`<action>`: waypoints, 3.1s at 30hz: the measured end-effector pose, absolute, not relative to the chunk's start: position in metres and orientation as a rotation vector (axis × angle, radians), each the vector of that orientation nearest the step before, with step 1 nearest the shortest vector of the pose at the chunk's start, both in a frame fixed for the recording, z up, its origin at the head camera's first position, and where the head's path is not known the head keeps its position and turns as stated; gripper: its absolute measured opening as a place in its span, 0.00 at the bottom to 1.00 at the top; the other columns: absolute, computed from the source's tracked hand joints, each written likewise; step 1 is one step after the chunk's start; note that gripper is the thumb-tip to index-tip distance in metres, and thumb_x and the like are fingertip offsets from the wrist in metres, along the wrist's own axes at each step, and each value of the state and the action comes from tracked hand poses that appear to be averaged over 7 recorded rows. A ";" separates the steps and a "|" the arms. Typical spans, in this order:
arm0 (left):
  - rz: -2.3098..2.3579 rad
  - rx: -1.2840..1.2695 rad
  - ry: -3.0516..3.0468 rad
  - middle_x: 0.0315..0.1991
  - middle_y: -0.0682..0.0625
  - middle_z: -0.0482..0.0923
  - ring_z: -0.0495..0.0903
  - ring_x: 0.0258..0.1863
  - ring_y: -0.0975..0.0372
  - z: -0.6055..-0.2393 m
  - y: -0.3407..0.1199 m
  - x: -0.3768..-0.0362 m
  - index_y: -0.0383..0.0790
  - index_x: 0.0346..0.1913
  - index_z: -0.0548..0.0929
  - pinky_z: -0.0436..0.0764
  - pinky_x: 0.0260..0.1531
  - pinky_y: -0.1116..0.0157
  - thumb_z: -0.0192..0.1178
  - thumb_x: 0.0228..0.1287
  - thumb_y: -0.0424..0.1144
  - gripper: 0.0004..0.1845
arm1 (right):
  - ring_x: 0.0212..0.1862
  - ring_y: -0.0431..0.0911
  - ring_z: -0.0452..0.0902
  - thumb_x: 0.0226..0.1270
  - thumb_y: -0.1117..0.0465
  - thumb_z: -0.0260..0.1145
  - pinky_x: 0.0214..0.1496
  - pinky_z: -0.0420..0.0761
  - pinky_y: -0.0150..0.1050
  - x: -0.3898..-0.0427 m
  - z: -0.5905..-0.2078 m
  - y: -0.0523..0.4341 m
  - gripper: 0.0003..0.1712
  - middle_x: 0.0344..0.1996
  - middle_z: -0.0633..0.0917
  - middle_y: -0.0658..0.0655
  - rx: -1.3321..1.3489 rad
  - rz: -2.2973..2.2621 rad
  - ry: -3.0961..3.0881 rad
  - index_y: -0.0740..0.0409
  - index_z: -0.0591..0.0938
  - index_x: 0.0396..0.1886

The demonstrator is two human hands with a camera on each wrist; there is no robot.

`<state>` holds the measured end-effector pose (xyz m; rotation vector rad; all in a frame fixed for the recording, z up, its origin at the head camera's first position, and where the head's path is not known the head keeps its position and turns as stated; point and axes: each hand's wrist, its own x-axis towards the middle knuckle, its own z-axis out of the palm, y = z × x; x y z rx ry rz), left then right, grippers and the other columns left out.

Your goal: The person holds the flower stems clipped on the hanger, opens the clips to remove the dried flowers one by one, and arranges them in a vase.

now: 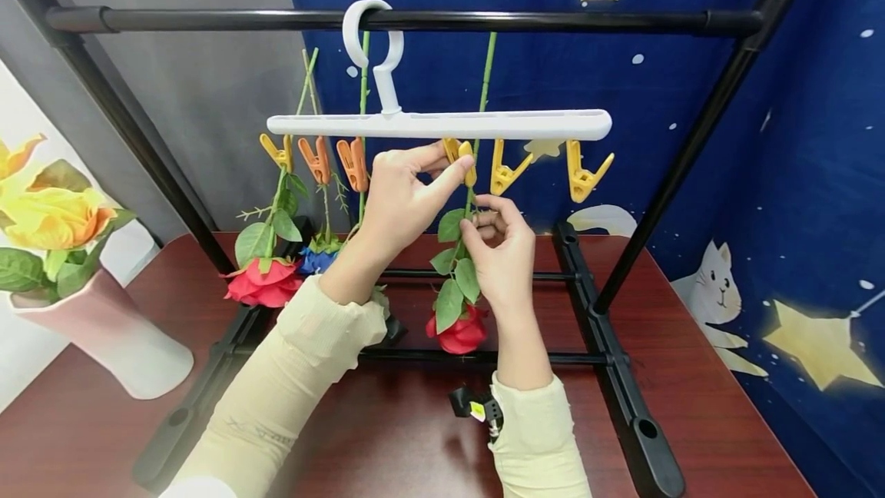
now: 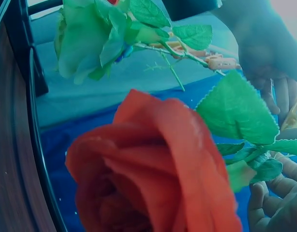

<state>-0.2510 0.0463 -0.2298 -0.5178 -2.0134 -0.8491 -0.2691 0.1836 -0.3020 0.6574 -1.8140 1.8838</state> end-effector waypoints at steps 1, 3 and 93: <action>-0.862 -0.515 -2.011 0.16 0.50 0.77 0.70 0.16 0.63 -0.230 0.047 -0.251 0.43 0.37 0.89 0.59 0.16 0.70 0.62 0.67 0.47 0.12 | 0.30 0.36 0.77 0.63 0.74 0.67 0.33 0.76 0.27 -0.270 -0.302 0.185 0.19 0.26 0.82 0.39 0.641 1.876 -1.829 0.67 0.80 0.54; -0.873 -0.506 -2.001 0.15 0.50 0.76 0.70 0.15 0.64 -0.232 0.049 -0.253 0.43 0.37 0.89 0.60 0.15 0.70 0.63 0.66 0.47 0.12 | 0.30 0.35 0.77 0.63 0.73 0.67 0.33 0.76 0.26 -0.271 -0.302 0.189 0.19 0.26 0.82 0.38 0.611 1.865 -1.861 0.67 0.80 0.54; -0.459 -0.982 -2.280 0.38 0.59 0.83 0.70 0.38 0.65 -0.312 -0.003 -0.147 0.47 0.40 0.88 0.72 0.39 0.73 0.71 0.60 0.36 0.06 | 0.47 0.40 0.71 0.64 0.62 0.70 0.46 0.80 0.32 -0.213 -0.307 0.209 0.11 0.43 0.77 0.50 1.496 1.186 -2.620 0.48 0.87 0.45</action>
